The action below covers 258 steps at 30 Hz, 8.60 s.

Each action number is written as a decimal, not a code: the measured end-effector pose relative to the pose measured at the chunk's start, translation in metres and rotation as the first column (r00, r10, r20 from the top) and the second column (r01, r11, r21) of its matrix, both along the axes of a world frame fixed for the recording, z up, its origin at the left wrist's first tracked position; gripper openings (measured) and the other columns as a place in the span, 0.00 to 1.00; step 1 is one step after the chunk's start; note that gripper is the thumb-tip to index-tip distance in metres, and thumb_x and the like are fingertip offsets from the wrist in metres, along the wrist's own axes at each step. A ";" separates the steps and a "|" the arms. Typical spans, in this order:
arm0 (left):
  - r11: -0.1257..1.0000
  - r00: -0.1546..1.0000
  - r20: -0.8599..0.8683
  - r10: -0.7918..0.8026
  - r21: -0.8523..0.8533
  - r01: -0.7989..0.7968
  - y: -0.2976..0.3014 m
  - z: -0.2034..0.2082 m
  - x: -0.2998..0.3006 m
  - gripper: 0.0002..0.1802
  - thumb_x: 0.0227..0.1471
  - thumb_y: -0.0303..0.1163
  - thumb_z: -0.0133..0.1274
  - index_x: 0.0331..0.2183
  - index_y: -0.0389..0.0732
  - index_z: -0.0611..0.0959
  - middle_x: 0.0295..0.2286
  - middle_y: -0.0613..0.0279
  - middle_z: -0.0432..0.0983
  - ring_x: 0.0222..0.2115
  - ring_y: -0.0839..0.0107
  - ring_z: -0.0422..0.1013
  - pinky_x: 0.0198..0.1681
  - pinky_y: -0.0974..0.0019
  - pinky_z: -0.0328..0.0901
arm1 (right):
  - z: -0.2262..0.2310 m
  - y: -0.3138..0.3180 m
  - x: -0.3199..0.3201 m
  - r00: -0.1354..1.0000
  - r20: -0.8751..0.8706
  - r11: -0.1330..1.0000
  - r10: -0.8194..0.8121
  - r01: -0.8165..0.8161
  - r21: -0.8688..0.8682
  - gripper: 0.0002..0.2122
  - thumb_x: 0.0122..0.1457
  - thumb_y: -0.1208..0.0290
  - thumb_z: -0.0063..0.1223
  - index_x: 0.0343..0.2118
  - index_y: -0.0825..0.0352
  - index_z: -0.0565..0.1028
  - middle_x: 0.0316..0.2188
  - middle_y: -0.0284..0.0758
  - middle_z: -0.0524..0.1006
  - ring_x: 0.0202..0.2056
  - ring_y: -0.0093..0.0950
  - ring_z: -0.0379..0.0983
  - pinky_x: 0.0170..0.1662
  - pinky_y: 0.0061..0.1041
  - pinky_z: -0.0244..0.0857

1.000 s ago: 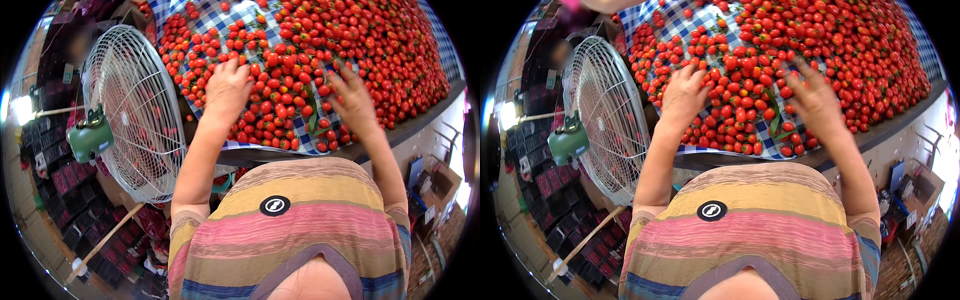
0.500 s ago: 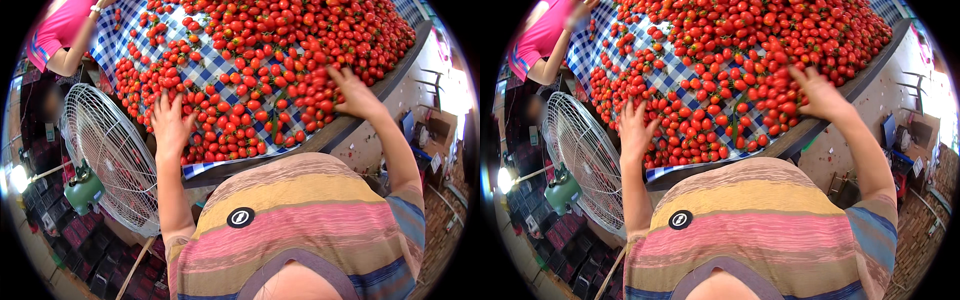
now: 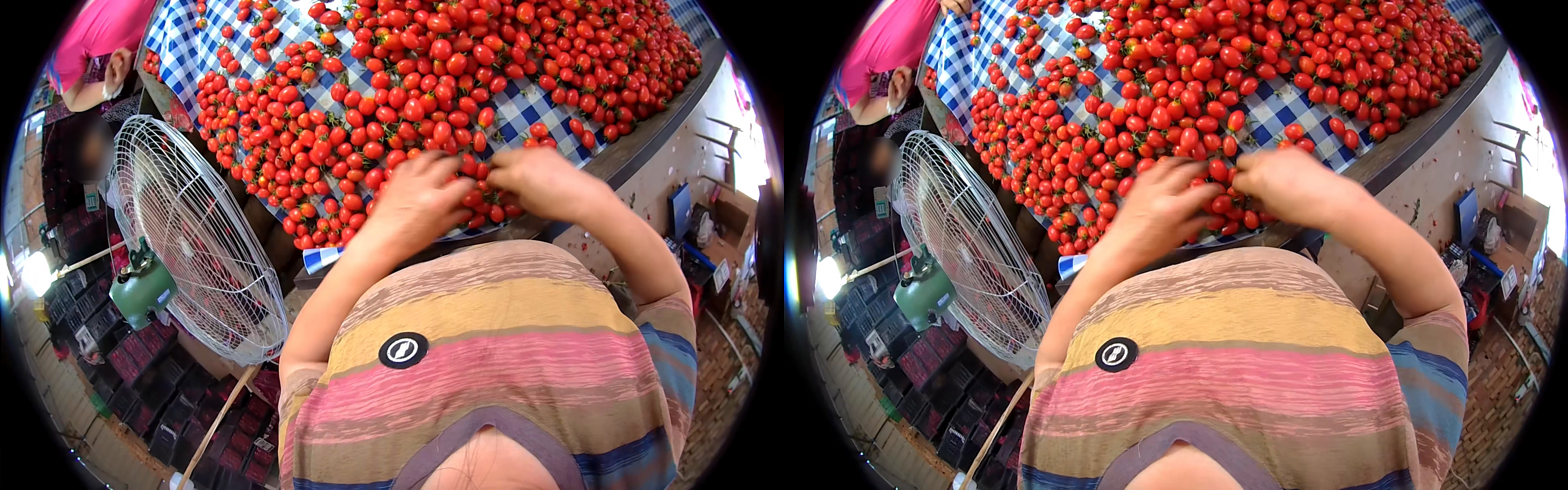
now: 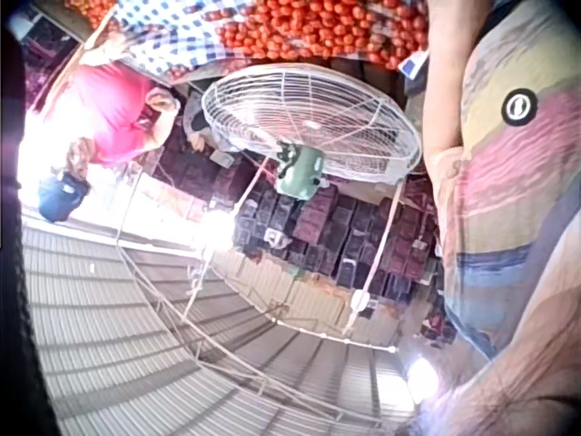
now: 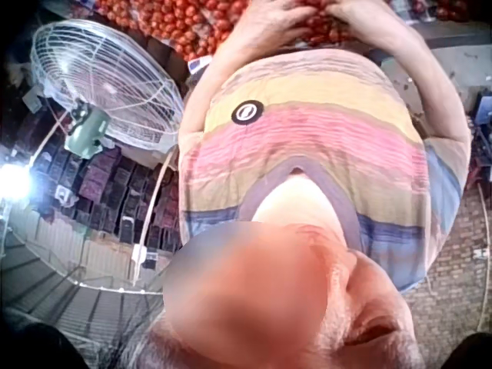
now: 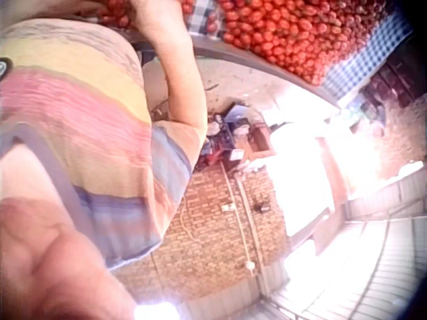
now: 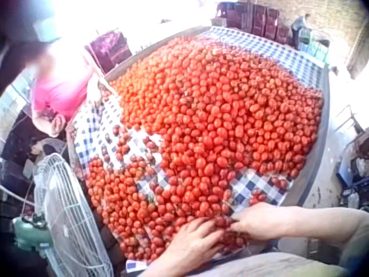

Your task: The person sorts cherry tomatoes by hand on a blue and white checkered table, picking through the large pile and separating them.

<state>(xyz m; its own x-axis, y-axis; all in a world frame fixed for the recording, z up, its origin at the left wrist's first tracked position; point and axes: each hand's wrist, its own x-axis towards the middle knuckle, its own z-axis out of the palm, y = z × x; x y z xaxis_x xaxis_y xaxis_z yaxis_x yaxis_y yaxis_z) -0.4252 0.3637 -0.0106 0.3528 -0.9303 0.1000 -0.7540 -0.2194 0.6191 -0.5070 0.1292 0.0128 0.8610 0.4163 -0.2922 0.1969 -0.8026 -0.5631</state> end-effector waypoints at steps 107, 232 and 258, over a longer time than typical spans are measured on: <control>0.963 0.970 0.173 0.170 0.180 -0.201 0.057 -0.040 0.005 0.17 0.32 0.35 0.66 0.30 0.48 0.81 0.44 0.61 0.71 0.53 0.56 0.64 0.58 0.44 0.55 | -0.083 -0.032 0.039 0.444 -0.888 -0.683 -0.124 0.610 0.401 0.13 0.67 0.69 0.48 0.50 0.71 0.74 0.36 0.38 0.74 0.29 0.23 0.63 0.24 0.18 0.57; 0.773 0.798 0.292 0.528 0.223 -0.593 -0.029 -0.059 0.189 0.16 0.53 0.32 0.60 0.44 0.45 0.77 0.38 0.49 0.73 0.37 0.47 0.75 0.39 0.49 0.72 | -0.048 0.044 0.070 0.297 -0.901 -0.222 -0.317 0.900 0.374 0.12 0.67 0.69 0.51 0.51 0.64 0.76 0.47 0.34 0.79 0.41 0.25 0.79 0.35 0.25 0.76; 0.954 0.986 0.081 0.149 0.252 -0.164 -0.052 -0.037 0.062 0.12 0.50 0.32 0.61 0.35 0.40 0.76 0.35 0.50 0.70 0.34 0.49 0.75 0.37 0.48 0.72 | -0.060 -0.019 0.058 0.640 -0.765 -0.857 0.076 0.434 0.278 0.17 0.66 0.60 0.50 0.49 0.68 0.76 0.48 0.45 0.78 0.47 0.40 0.77 0.38 0.32 0.82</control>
